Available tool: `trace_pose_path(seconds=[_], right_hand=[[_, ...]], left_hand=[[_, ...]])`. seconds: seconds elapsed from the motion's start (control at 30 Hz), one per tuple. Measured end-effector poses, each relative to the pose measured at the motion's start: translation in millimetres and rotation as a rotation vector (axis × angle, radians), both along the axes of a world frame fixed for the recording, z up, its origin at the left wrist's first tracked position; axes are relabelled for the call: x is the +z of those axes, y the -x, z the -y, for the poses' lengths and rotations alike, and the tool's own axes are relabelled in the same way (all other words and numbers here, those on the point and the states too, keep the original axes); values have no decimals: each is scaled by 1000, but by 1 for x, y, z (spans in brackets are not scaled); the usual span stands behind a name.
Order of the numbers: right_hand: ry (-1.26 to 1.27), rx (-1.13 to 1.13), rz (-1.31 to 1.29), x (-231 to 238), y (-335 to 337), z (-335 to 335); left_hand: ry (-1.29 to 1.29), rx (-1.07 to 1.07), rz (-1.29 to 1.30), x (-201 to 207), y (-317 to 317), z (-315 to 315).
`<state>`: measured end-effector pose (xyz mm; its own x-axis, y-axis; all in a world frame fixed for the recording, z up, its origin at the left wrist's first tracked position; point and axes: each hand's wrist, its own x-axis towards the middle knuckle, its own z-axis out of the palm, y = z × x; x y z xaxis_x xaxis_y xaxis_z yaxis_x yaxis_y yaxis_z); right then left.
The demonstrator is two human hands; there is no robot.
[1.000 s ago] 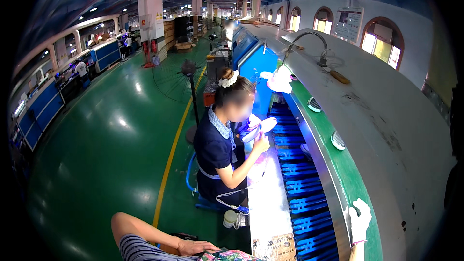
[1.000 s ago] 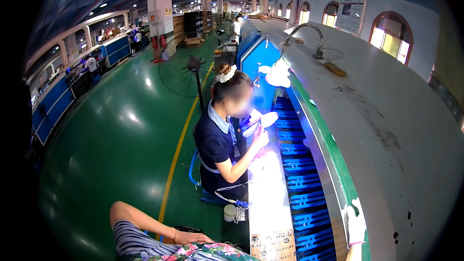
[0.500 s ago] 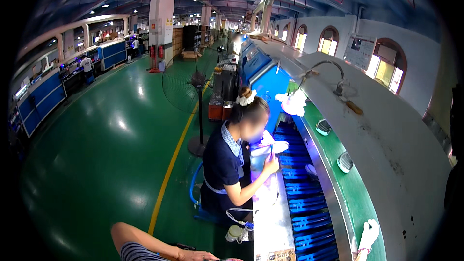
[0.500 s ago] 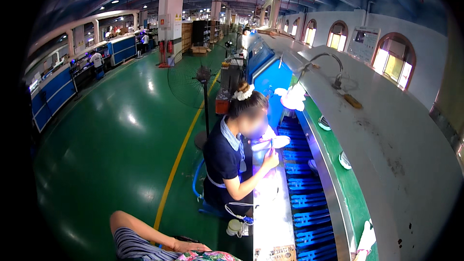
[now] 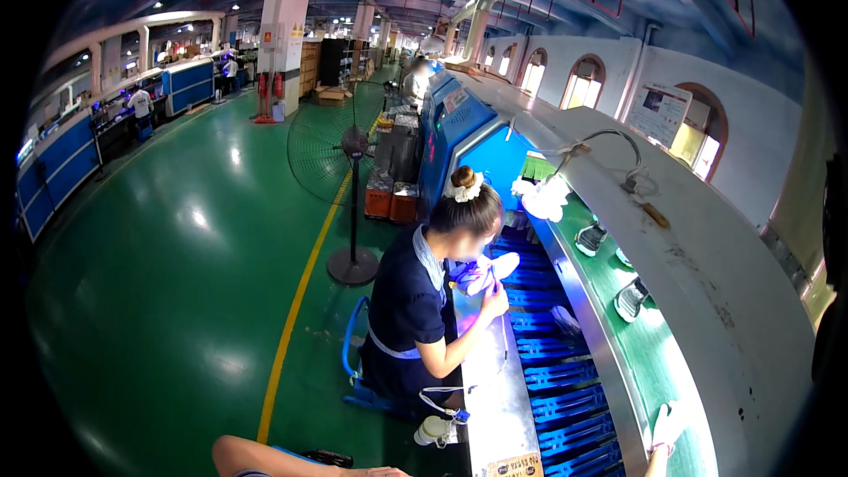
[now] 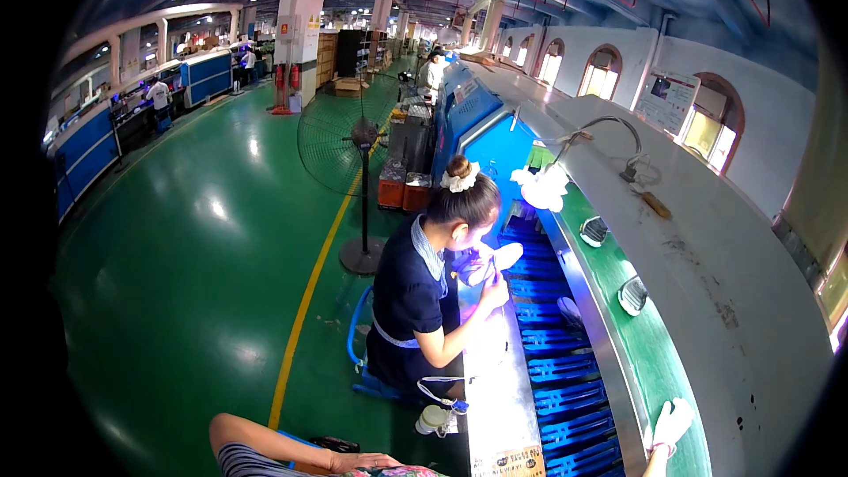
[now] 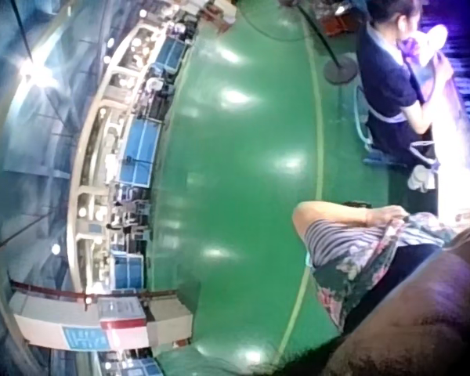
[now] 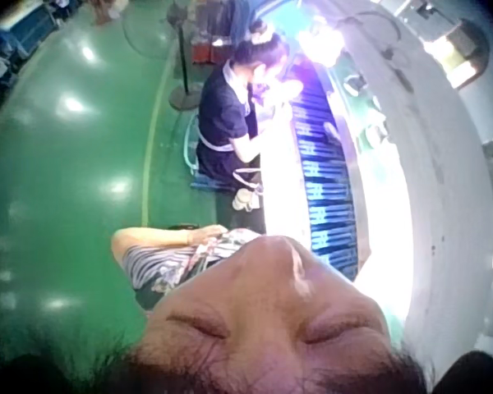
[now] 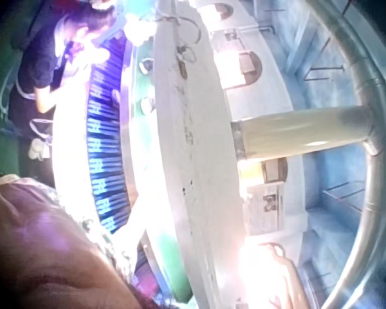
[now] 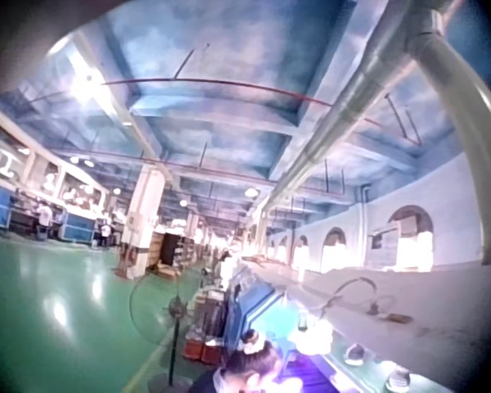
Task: The person applies glue to the soles of shoes using a brush. They pick up shoes from a conveyor belt, apply glue to the bottom, and place them back on the belt.
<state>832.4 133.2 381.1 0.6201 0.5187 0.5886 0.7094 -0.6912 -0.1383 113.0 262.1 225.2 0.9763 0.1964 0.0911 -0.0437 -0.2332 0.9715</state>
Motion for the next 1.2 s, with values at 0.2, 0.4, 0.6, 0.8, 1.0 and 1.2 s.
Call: trace_pose_path(seconds=[0.2,0.4,0.6,0.8,1.0,1.2], right_hand=[[16,-88,-35,7,5,-1],[-55,-96,-60,8,15,-5],[-39,-131,-71,11,18,-5],[-44,-150,-88,11,24,-7],[-44,-170,-91,10,27,-4],[-45,-177,-97,12,28,-7]], left_hand=[[95,106,150,-2,-3,12],[81,16,61,-9,11,6],[-57,-4,62,-8,20,8],[29,-1,28,-5,18,4],[2,-11,27,-5,10,-4],[-23,-23,35,-4,9,-11]])
